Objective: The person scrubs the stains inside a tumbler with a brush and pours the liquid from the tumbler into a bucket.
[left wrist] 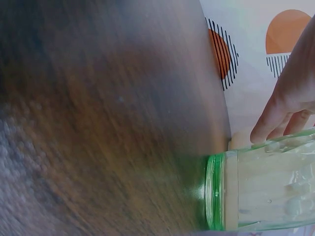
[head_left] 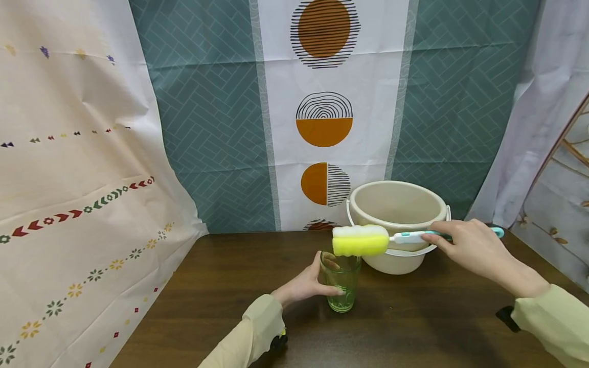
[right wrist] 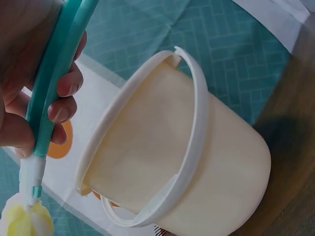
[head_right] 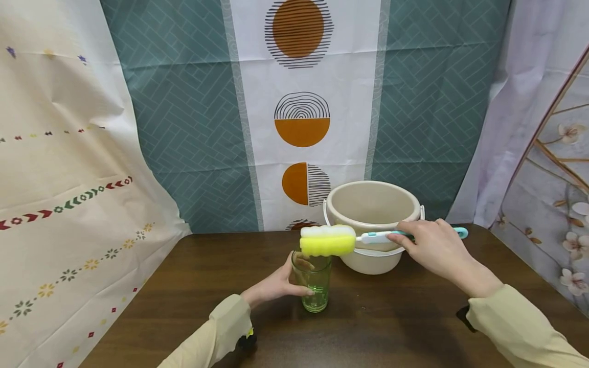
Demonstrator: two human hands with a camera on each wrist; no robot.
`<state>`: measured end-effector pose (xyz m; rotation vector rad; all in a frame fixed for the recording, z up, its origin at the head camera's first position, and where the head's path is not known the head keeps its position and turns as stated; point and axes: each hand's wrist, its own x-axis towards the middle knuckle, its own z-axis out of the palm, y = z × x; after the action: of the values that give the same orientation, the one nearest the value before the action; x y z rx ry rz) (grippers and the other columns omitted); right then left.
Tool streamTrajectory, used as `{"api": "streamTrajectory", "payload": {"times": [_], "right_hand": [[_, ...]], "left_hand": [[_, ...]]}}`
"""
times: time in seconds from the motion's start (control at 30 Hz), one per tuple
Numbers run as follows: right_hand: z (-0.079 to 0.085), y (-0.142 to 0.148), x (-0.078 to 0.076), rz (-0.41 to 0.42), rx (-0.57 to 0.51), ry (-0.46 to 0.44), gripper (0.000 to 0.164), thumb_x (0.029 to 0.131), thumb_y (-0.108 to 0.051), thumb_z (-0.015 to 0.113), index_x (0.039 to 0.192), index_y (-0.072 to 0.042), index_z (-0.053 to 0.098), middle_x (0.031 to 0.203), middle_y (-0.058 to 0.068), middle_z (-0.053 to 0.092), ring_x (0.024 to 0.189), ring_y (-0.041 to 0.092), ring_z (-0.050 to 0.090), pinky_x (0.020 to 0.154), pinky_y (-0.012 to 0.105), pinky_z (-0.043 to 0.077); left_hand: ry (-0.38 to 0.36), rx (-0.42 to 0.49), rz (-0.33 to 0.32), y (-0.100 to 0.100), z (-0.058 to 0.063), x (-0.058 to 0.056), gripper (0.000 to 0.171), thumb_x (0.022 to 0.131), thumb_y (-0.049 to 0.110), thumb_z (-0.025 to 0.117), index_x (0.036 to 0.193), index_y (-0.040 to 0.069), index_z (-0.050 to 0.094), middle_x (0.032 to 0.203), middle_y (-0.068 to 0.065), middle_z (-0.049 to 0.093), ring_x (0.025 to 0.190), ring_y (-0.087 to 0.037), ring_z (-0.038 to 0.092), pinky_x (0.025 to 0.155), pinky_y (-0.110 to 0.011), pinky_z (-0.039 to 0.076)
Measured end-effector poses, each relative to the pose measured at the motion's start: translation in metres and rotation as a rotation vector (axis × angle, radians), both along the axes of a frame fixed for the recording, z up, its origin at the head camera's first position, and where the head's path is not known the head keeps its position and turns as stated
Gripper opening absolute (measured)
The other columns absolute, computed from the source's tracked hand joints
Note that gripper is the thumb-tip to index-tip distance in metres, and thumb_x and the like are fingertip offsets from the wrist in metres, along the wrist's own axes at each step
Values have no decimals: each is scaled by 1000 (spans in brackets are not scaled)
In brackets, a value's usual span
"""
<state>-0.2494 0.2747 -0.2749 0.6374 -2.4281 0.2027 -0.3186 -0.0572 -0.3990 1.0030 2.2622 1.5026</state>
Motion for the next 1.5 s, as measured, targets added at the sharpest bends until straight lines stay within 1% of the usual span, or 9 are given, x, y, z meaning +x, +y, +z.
{"api": "streamTrajectory", "payload": {"times": [0.1,0.2,0.33,0.43,0.67,0.83,0.97,1.27,1.5], "right_hand": [[-2,7,4,-33,-39,-59,12,86,-34,61,89,-23,64,57,-14,38,47,7,33,44,27,28],[-5,14,7,-74,-82,-119,11,87,-36,59,88,-25,62,55,-11,35,48,8,35,40,27,25],[-8,26,10,-99,-115,-168,11,88,-36,59,90,-27,62,62,-10,46,54,10,41,40,27,26],[-12,35,10,-87,-116,-178,8,87,-34,60,90,-27,62,69,-10,50,58,10,43,44,26,30],[-29,60,12,-100,-133,-276,5,89,-33,58,89,-29,61,62,-9,41,56,7,38,42,26,27],[-46,79,12,-72,-138,-368,5,89,-30,58,90,-29,62,72,-10,50,62,7,42,50,27,34],[-62,88,9,-55,-114,-436,5,90,-31,57,88,-30,61,74,-11,51,64,6,42,53,27,35],[-91,93,2,79,-105,-397,17,87,-23,61,79,-34,52,61,-18,36,55,-1,33,46,22,26],[-101,93,-4,119,-113,-447,13,89,-23,59,79,-29,53,61,-18,35,54,-2,32,46,23,25]], "left_hand": [[-4,2,-6,0,0,0,72,76,23,74,127,9,26,116,0,44,93,-14,52,78,-32,42],[-3,4,-10,1,0,-1,73,76,23,74,127,7,25,116,0,44,92,-14,53,77,-31,43],[-1,13,-10,1,-1,-1,71,75,21,74,126,8,26,115,-1,45,92,-13,53,78,-31,43],[-3,27,-13,1,-1,-1,70,75,19,74,125,9,26,115,-1,45,92,-14,54,78,-31,43],[-4,37,-21,1,0,1,71,75,19,74,125,6,25,114,0,45,93,-14,55,78,-30,43],[7,23,-15,1,0,0,72,75,20,74,126,6,25,114,1,46,94,-13,54,79,-29,42],[15,12,-6,0,0,0,71,75,21,74,126,7,25,115,1,45,96,-12,52,80,-29,40],[0,26,-13,0,0,1,71,76,19,74,126,8,25,115,0,45,98,-15,52,81,-29,41],[-6,17,-2,0,3,2,72,75,19,74,126,8,25,115,1,45,98,-12,52,81,-29,41]]}}
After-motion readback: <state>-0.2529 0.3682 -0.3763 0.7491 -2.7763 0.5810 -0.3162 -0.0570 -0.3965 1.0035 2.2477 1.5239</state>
